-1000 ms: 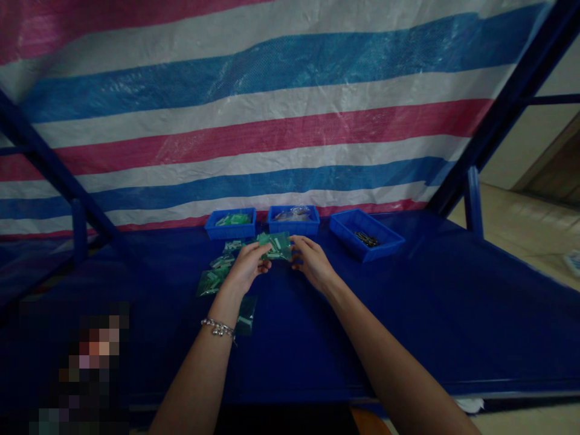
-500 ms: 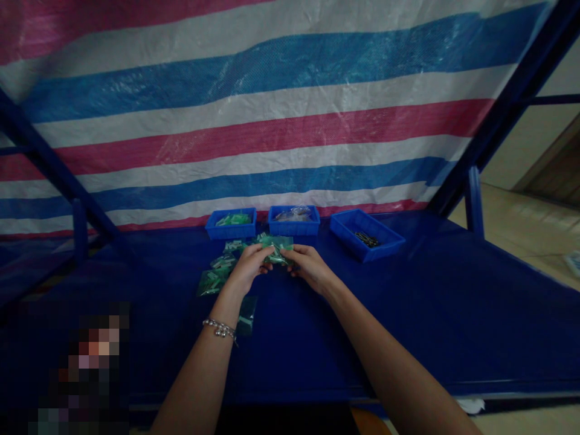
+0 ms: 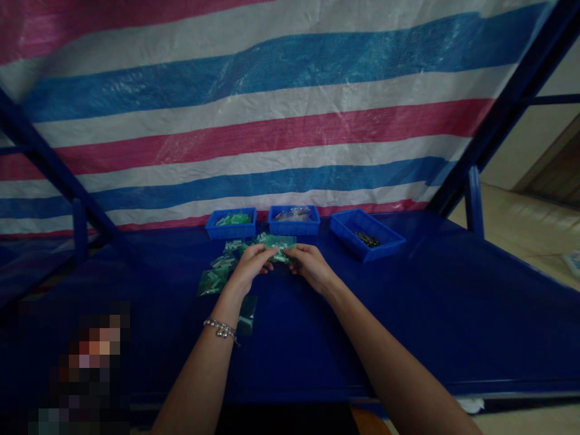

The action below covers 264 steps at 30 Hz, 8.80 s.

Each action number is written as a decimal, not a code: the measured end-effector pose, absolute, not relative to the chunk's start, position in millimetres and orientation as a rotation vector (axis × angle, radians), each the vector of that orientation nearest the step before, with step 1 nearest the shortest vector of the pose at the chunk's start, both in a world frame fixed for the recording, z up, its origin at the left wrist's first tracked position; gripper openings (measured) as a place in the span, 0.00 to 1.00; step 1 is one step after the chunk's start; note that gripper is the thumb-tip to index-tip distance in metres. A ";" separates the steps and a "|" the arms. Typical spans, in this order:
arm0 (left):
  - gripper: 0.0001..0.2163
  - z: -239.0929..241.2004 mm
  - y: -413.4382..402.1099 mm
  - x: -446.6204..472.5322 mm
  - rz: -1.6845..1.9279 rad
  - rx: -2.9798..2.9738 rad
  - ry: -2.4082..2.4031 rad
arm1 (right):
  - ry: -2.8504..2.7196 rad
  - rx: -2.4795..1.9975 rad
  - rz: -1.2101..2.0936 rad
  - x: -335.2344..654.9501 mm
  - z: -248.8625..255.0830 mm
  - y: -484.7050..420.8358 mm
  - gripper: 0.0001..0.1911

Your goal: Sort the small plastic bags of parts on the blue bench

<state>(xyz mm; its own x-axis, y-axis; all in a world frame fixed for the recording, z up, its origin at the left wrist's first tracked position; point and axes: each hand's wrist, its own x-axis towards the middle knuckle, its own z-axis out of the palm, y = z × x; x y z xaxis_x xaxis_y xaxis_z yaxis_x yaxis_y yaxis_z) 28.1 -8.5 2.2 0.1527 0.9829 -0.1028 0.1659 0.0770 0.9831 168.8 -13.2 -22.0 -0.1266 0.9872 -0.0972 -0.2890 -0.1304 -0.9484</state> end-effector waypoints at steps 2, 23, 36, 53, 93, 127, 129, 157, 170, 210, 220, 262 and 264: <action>0.08 1.3 -8.0 28.4 0.957 1.331 1.245 | -0.998 -1.009 1.502 168.6 -22.3 -13.3 0.08; 0.06 -4.3 -1.8 27.0 1.043 1.370 1.214 | -1.059 -1.007 1.428 168.1 -23.0 -13.4 0.12; 0.09 -0.6 -6.4 28.1 1.032 1.386 1.221 | -0.993 -1.004 1.447 169.4 -21.6 -12.8 0.09; 0.04 -1.8 -6.4 29.1 1.035 1.375 1.146 | -1.007 -1.026 1.417 170.6 -26.0 -9.9 0.10; 0.06 -3.2 -7.1 28.8 1.386 1.878 1.146 | -0.728 -0.971 1.936 181.9 -15.3 -8.3 0.27; 0.08 -5.5 -4.0 30.9 0.983 1.305 1.173 | -0.918 -1.070 1.670 172.5 -17.5 -12.8 0.05; 0.08 -6.7 -2.8 30.7 1.011 1.312 1.166 | -0.936 -1.099 1.652 171.0 -16.7 -13.8 0.05; 0.06 -6.7 -3.2 30.7 0.958 1.430 1.095 | -0.950 -1.046 1.571 172.8 -17.4 -13.1 0.11; 0.05 -3.4 -3.3 30.3 1.085 1.403 1.111 | -1.032 -1.015 1.579 175.4 -17.5 -12.5 0.11; 0.09 -3.0 -5.4 29.4 0.887 1.451 1.138 | -1.027 -1.007 1.476 175.9 -18.8 -11.1 0.12; 0.07 -6.0 -5.1 28.6 0.913 1.378 1.103 | -1.080 -1.018 1.545 172.8 -16.9 -13.9 0.12; 0.22 -2.9 -3.3 24.4 0.806 1.272 1.399 | -0.911 -1.028 1.360 176.4 -21.1 -8.8 0.14; 0.25 -1.4 -3.8 23.6 0.730 1.216 1.398 | -0.898 -1.006 1.317 177.0 -20.9 -8.9 0.14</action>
<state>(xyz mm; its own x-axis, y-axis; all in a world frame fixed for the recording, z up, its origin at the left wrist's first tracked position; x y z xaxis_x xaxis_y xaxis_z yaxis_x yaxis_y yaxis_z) 23.6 -3.8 -1.4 0.1168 0.9383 -0.3256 0.2694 0.2856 0.9197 177.0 -8.9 -20.9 0.0642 0.9973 -0.0349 -0.3317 -0.0117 -0.9433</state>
